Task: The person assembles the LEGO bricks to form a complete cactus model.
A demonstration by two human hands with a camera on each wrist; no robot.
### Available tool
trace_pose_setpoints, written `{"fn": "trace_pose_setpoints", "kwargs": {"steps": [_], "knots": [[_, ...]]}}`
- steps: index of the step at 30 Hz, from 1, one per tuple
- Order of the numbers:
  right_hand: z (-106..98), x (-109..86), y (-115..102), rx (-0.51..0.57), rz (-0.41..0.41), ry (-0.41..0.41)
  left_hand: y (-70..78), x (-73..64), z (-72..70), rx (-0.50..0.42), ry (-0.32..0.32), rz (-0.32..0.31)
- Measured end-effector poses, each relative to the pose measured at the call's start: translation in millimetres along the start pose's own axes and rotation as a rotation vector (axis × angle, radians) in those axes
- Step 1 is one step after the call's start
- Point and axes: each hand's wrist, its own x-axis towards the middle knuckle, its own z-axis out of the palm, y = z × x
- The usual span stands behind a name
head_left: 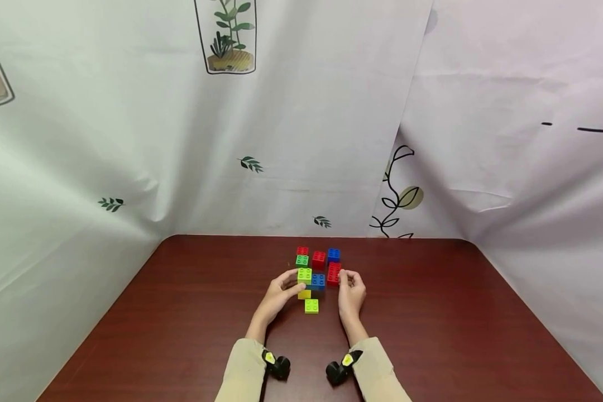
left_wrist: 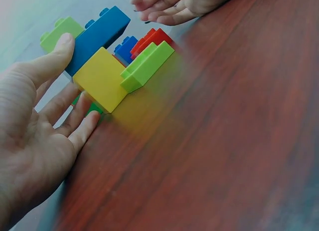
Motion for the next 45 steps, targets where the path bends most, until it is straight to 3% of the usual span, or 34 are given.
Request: {"fn": "trace_pose_setpoints", "kwargs": {"steps": [4, 7, 16, 19, 25, 31, 38, 45], "knots": [[3.6, 5.6, 0.6, -0.096, -0.028, 0.052, -0.3, 0.4, -0.5, -0.003, 0.008, 0.007], [5.1, 9.3, 1.7, -0.139, -0.045, 0.034, 0.2, 0.0, 0.2, -0.008, 0.003, 0.003], [9.6, 12.3, 3.7, -0.372, -0.142, -0.204, 3.0, -0.5, -1.1, -0.012, 0.005, 0.0], [11.8, 11.1, 2.9, -0.421, -0.144, -0.247, 1.9, 0.0, -3.5, -0.01, 0.008, 0.0], [12.8, 11.7, 3.2, -0.499, -0.133, -0.259, 0.7, -1.2, -4.1, -0.007, -0.007, -0.006], [14.4, 10.3, 6.0, -0.645, -0.138, -0.232, -2.0, -2.7, -2.9, -0.019, -0.026, -0.013], [10.6, 11.0, 5.9, -0.642, -0.184, -0.22, -0.6, -4.4, -0.3, -0.037, -0.028, -0.018], [9.6, 10.5, 6.3, -0.586, -0.156, -0.2, 0.0, -3.9, -1.8, -0.03, -0.018, -0.022]]}}
